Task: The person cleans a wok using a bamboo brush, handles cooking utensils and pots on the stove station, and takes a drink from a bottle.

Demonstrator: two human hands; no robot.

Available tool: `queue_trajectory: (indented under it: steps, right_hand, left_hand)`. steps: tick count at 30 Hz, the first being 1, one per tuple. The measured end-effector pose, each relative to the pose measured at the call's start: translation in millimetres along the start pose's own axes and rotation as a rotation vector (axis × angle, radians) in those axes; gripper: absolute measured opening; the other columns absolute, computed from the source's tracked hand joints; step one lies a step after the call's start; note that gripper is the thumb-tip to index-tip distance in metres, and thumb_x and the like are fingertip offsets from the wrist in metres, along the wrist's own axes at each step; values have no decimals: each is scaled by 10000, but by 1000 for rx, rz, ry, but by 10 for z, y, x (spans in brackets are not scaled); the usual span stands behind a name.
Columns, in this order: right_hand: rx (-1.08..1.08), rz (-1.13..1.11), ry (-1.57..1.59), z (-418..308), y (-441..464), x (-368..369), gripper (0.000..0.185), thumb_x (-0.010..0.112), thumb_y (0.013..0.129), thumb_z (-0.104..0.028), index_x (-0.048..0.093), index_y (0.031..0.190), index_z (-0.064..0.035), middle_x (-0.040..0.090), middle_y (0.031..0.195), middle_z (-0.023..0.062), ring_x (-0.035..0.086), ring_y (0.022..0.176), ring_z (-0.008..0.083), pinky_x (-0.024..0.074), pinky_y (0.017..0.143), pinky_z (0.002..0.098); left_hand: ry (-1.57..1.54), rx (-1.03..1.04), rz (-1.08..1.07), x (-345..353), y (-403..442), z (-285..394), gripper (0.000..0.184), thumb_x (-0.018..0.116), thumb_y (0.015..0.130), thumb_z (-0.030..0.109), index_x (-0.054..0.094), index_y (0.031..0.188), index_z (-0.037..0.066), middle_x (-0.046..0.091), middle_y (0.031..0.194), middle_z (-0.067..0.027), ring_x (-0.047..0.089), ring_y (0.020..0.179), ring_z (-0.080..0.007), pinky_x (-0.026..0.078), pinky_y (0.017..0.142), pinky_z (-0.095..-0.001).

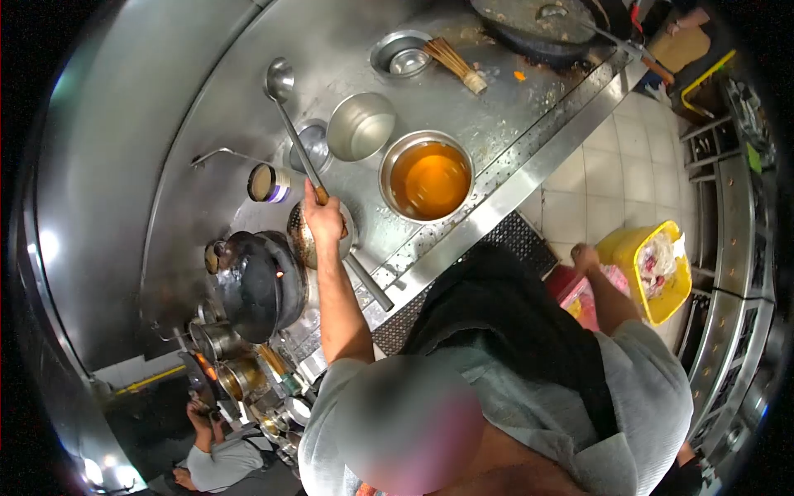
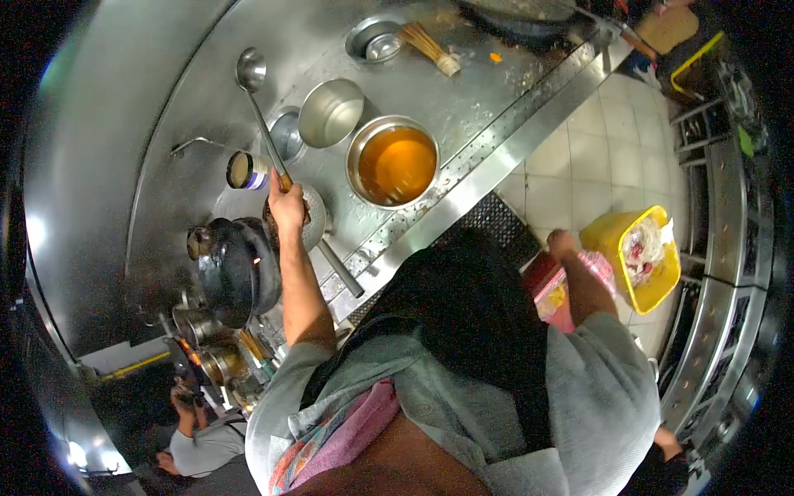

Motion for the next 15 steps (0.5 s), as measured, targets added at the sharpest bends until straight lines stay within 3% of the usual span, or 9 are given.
queue_trajectory:
  steps: [1,2,5,10,12,14,15]
  right_hand:
    - [-30,-20,35,-155,92,-205,276,512,866,-291,653,861,-53,654,791,204,631,738,393,501,690,456]
    - [172,-8,322,-143,228,-372,270,497,875,-266,631,850,-33,637,830,232,611,748,424,493,688,472]
    - [189,312,350,-310,759,-867,278,500,880,-277,608,819,-28,616,791,229,605,790,424,485,690,482]
    - [105,299,344,-997,2158,-1472,228,531,839,-273,653,866,-82,657,853,174,626,817,382,493,714,449]
    - [94,230,451,-1423,2672,-1807,245,559,838,-288,671,962,-108,675,922,156,634,865,370,500,785,425]
    - [72,211,396,-1681,3368,-1916,276,576,826,-313,672,1009,-131,681,957,135,638,898,350,500,813,412]
    - [88,187,343,-1765,3660,-1909,315,592,814,-339,674,1056,-154,688,992,114,643,930,330,501,842,400]
  left_hand:
    - [-70,-12,3,-38,-5,-8,721,527,781,25,280,1457,44,504,599,-38,471,398,-124,363,342,-289]
    - [-61,1,-15,-52,53,-32,721,527,781,25,280,1457,44,504,599,-38,471,398,-124,363,342,-289]
    - [-11,6,42,-145,80,-264,720,523,786,28,275,1461,62,499,572,-38,464,380,-130,350,325,-292]
    - [46,-111,82,-201,283,-702,708,511,778,43,298,1453,70,501,566,-54,467,367,-145,349,312,-304]
    - [106,-127,118,-245,420,-880,706,513,776,46,301,1450,67,499,565,-55,467,365,-152,345,305,-310]
    - [133,-334,38,-109,574,-1051,719,518,772,56,288,1454,56,501,571,-64,468,361,-172,338,298,-321]
    - [167,-349,87,-76,664,-1089,570,511,772,60,426,1333,10,496,572,-70,468,356,-182,329,296,-326]
Point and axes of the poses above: each hand's wrist, its own y-axis towards the middle knuckle, its own x-axis out of the palm, z = x × y, the point moved 9 cm from there along y, towards the middle knuckle
